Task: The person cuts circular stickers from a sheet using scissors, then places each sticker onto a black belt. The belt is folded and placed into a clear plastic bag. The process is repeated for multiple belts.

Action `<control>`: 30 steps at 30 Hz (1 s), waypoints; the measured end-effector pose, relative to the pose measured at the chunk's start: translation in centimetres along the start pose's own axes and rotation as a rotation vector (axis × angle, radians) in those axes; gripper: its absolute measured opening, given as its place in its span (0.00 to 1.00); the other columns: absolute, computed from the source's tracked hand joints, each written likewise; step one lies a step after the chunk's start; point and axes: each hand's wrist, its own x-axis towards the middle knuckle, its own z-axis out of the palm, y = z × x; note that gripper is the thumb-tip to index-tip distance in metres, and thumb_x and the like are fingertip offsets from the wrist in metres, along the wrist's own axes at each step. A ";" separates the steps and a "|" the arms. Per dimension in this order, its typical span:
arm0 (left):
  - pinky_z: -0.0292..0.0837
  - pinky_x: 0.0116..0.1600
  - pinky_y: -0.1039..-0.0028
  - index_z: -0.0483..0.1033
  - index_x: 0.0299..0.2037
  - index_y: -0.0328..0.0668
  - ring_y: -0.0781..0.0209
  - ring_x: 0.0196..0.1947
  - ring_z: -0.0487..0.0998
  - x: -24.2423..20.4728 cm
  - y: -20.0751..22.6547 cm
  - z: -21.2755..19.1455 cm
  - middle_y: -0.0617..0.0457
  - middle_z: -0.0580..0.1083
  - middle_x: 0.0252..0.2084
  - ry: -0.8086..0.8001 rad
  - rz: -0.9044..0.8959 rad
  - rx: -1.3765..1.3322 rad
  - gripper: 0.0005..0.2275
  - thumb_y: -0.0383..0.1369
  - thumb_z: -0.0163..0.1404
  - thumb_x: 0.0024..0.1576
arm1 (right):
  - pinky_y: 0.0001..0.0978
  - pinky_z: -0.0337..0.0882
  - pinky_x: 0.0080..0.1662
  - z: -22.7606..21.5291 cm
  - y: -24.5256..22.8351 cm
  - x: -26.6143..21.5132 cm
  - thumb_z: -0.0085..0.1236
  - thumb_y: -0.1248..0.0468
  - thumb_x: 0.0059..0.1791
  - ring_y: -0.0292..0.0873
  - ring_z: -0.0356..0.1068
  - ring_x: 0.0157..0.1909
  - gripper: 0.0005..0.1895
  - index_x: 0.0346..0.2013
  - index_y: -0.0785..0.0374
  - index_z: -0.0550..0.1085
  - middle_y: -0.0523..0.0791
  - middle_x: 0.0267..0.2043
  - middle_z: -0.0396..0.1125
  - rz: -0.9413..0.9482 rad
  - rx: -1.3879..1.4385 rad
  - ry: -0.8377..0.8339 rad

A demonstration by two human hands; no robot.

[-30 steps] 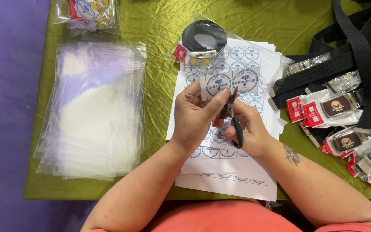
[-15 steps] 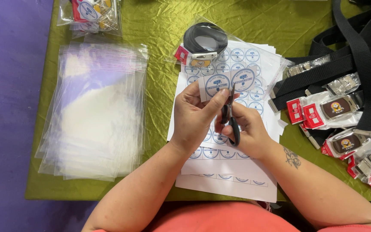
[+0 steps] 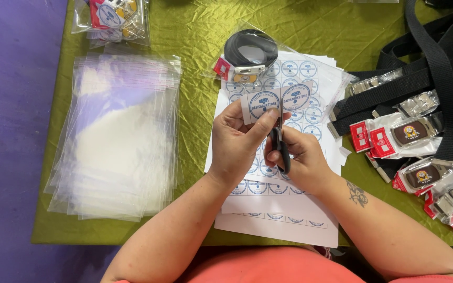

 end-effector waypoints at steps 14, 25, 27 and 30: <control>0.76 0.50 0.73 0.72 0.39 0.39 0.72 0.44 0.76 0.4 -1.8 -1.0 0.49 0.78 0.37 0.040 0.298 0.026 0.05 0.31 0.54 0.62 | 0.28 0.73 0.36 0.1 -0.1 0.1 0.66 0.58 0.49 0.36 0.71 0.23 0.12 0.31 0.64 0.76 0.44 0.18 0.69 -0.010 -0.062 -0.045; 0.72 0.43 0.81 0.69 0.34 0.42 0.78 0.37 0.73 0.4 -2.5 -1.1 0.56 0.76 0.29 0.070 0.311 0.005 0.07 0.30 0.55 0.61 | 0.30 0.73 0.35 0.1 0.1 0.1 0.64 0.63 0.50 0.38 0.71 0.23 0.08 0.31 0.65 0.76 0.45 0.18 0.69 -0.013 -0.054 -0.045; 0.72 0.41 0.80 0.69 0.33 0.42 0.79 0.36 0.72 0.5 -2.7 -1.3 0.55 0.77 0.29 0.061 0.300 0.000 0.08 0.30 0.55 0.61 | 0.30 0.74 0.35 0.1 0.0 0.1 0.65 0.62 0.49 0.37 0.71 0.23 0.08 0.31 0.64 0.76 0.45 0.18 0.70 -0.014 -0.054 -0.042; 0.74 0.41 0.78 0.70 0.34 0.40 0.76 0.35 0.75 0.4 -3.8 -1.6 0.52 0.77 0.28 0.053 0.260 -0.011 0.08 0.29 0.57 0.60 | 0.29 0.74 0.37 0.0 -0.1 0.2 0.65 0.60 0.49 0.37 0.72 0.24 0.10 0.31 0.64 0.76 0.45 0.18 0.70 -0.022 -0.054 -0.032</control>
